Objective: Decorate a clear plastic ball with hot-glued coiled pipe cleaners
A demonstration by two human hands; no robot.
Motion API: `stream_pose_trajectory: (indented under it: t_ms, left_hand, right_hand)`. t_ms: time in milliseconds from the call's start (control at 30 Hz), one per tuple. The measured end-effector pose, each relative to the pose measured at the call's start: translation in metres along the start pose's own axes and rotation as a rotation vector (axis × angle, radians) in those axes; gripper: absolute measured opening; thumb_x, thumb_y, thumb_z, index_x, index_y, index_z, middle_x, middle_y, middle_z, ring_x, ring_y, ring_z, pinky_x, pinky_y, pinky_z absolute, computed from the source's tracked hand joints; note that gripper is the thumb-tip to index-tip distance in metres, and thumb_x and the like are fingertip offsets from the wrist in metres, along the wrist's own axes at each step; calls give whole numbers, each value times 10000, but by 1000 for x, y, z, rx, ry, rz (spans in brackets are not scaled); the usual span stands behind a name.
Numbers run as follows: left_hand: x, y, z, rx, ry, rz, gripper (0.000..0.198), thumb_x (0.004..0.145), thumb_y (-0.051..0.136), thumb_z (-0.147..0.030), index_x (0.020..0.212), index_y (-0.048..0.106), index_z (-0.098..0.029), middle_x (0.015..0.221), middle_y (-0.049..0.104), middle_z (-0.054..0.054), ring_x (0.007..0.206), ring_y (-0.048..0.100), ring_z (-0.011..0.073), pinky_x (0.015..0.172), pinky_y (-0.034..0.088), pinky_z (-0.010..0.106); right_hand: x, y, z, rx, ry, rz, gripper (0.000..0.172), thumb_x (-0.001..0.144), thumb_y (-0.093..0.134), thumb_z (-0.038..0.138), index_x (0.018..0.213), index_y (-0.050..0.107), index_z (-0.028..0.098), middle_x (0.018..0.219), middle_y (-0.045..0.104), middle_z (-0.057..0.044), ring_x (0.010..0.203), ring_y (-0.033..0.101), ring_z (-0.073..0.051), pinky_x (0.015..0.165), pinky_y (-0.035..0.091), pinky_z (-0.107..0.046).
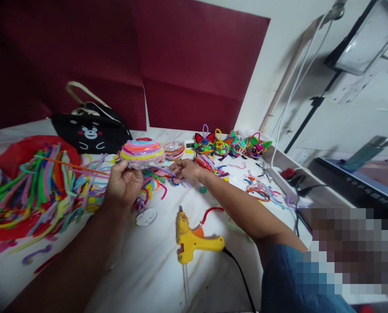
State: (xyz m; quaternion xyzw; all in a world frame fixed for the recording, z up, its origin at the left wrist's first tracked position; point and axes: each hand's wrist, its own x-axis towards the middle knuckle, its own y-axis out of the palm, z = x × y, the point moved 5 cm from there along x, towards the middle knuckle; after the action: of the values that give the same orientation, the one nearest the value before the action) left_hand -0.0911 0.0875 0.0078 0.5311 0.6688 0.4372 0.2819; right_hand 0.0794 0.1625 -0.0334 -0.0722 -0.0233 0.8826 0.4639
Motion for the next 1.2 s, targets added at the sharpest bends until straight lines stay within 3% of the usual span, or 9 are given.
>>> stream_pose_trajectory:
  t_ms: [167,633,767,900,1200]
  left_hand:
    - [1,-1,0,4,-6,-2,157,759,644,-63,811,655,-211,608,652,-71,618,651,56,605,525,96]
    - [1,-1,2,-16,-3,33,256,776,622,-48,957,686,-218,693,716,-48,701,691,77,661,537,109]
    - [0,0,2,-13,2,31,262,771,625,-40,955,692,-213,696,718,-50,671,689,74,640,536,105]
    - [0,0,2,-16,4,29,243,769,614,-28,923,694,-199,670,712,-44,662,693,86,632,545,116]
    - [-2,0,5,-44,-20,34,220,771,583,5,802,683,-188,651,709,-39,644,681,79,626,543,117]
  right_hand:
    - [2,-7,-1,-166,-73,-53,333,543,604,-34,826,661,134,669,714,2,531,655,-128,539,564,-234]
    - [-20,-10,27,-689,-380,-286,351,632,541,-10,884,728,147,756,669,9,663,574,-104,642,439,-196]
    - [-26,-6,30,-783,-396,-272,356,620,568,-10,881,747,152,742,648,4,647,528,-109,634,399,-209]
    - [-29,-5,26,-813,-375,-246,237,656,602,27,821,741,125,726,650,-11,629,519,-107,635,386,-217]
    - [-40,-17,8,-679,-281,-227,115,758,563,104,784,669,140,635,653,10,583,559,-103,592,405,-203]
